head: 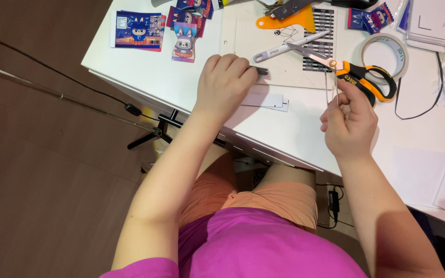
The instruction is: The person uses a weeding tool to remove small pieces from a white paper strip with printed lines. They repeatedly pick at the paper, lift off tiny fragments, and place them on the table. The person continues this process on different sections of the paper strip throughout the clip.
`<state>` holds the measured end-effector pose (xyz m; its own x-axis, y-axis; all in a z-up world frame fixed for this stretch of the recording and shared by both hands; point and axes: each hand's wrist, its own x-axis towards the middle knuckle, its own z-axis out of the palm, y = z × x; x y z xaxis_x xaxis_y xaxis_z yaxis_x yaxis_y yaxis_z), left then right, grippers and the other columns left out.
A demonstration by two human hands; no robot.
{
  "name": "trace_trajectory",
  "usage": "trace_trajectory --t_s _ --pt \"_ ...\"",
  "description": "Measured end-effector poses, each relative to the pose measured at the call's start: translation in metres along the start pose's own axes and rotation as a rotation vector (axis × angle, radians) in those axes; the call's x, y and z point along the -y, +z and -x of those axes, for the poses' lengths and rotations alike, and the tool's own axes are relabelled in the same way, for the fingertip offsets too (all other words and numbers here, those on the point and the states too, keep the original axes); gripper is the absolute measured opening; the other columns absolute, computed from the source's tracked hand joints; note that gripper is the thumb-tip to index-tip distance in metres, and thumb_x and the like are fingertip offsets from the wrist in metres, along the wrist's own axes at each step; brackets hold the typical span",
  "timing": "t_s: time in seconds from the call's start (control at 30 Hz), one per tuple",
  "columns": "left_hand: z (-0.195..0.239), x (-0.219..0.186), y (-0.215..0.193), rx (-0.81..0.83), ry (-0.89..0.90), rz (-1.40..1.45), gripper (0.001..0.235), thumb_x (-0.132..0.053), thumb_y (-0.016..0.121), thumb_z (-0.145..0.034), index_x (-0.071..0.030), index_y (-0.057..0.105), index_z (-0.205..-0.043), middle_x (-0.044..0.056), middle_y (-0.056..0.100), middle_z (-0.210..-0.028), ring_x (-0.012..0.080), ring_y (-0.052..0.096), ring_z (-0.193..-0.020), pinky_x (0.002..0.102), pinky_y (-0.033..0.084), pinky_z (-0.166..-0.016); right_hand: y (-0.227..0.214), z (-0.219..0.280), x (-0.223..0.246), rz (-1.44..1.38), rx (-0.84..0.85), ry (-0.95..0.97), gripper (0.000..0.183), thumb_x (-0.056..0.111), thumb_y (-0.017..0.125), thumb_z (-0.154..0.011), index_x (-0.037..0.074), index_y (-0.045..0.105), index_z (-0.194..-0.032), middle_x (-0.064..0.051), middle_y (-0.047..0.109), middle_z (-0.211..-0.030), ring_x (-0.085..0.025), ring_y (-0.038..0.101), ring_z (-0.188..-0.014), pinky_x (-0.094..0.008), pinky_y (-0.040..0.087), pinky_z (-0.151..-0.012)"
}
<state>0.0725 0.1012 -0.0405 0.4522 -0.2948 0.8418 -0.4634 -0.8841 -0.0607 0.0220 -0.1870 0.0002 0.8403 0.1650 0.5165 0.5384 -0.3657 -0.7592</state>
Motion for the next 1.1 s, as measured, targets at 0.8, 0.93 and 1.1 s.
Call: trace_trajectory --t_s 0.8,0.93,1.1 --pt "0.011 -0.025 -0.048 0.480 -0.298 0.218 0.016 -0.028 0.073 -0.087 -0.019 0.070 -0.100 0.003 0.067 -0.088 0.0347 0.061 -0.083 0.048 0.047 -0.070 -0.004 0.012 -0.009 0.064 -0.075 0.056 0.043 0.009 0.058 -0.111 -0.009 0.053 -0.149 -0.012 0.061 -0.097 -0.019 0.052 -0.081 -0.032 0.048 -0.075" --pt "0.005 -0.016 -0.046 0.194 -0.118 0.245 0.012 -0.003 0.071 -0.088 -0.009 0.062 -0.086 0.008 0.050 -0.066 0.0336 0.049 -0.058 0.047 0.039 -0.051 -0.004 0.010 -0.008 -0.037 -0.097 0.089 0.042 0.014 0.056 -0.111 -0.009 0.052 -0.146 -0.016 0.058 -0.090 -0.021 0.052 -0.069 -0.030 0.047 -0.066" --pt "-0.035 -0.046 -0.103 0.013 0.040 0.207 0.006 0.000 0.067 -0.100 -0.001 0.065 -0.105 0.008 0.057 -0.079 0.0262 0.050 -0.064 0.039 0.040 -0.054 -0.009 0.007 -0.007 -0.132 -0.130 0.130 0.040 0.017 0.058 -0.111 -0.009 0.053 -0.142 -0.017 0.062 -0.102 -0.023 0.059 -0.081 -0.030 0.052 -0.067"
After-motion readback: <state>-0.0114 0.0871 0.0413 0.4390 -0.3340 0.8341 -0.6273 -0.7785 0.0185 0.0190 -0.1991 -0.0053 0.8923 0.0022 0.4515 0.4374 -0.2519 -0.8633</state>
